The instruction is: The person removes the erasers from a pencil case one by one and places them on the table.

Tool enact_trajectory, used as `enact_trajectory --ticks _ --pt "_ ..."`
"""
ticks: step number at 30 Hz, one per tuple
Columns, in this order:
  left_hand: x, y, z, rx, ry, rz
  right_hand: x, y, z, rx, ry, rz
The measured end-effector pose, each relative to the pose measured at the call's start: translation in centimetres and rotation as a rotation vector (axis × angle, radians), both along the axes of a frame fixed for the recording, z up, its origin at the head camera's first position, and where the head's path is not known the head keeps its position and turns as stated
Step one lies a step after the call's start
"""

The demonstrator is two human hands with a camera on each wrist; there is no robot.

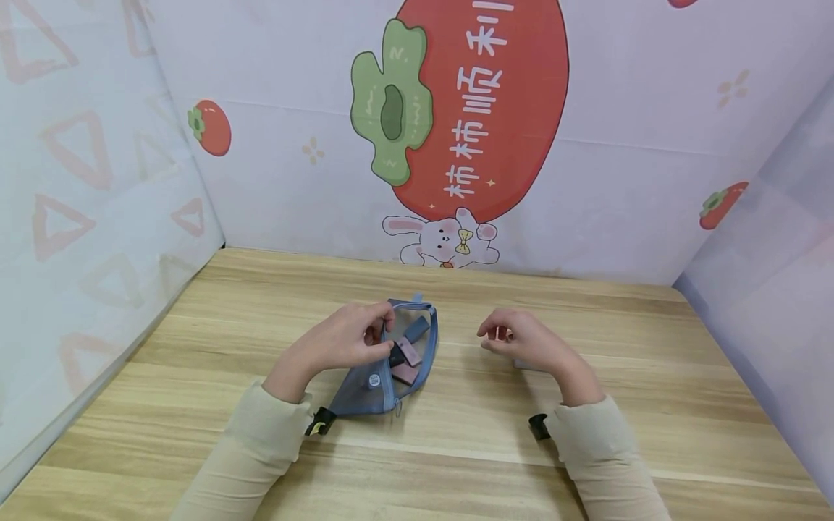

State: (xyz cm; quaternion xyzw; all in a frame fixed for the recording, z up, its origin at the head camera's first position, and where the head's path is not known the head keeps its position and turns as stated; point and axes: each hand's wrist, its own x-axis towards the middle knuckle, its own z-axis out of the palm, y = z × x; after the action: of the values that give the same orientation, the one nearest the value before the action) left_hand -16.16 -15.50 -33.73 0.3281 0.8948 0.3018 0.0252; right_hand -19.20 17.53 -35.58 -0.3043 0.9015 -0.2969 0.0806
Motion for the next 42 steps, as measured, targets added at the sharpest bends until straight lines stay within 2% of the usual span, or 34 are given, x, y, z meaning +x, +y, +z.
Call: enact_trajectory --ticks 14,28,42 --pt "0.0 -0.1 0.1 -0.009 -0.007 0.007 0.2 -2.9 0.0 0.023 -0.035 0.052" --pt "0.1 0.0 0.2 -0.015 0.004 0.008 0.4 -5.4 -0.6 0.002 -0.034 0.165" --pt "0.1 -0.1 0.1 -0.013 -0.003 0.012 0.8 -8.2 -0.4 0.075 -0.035 0.232"
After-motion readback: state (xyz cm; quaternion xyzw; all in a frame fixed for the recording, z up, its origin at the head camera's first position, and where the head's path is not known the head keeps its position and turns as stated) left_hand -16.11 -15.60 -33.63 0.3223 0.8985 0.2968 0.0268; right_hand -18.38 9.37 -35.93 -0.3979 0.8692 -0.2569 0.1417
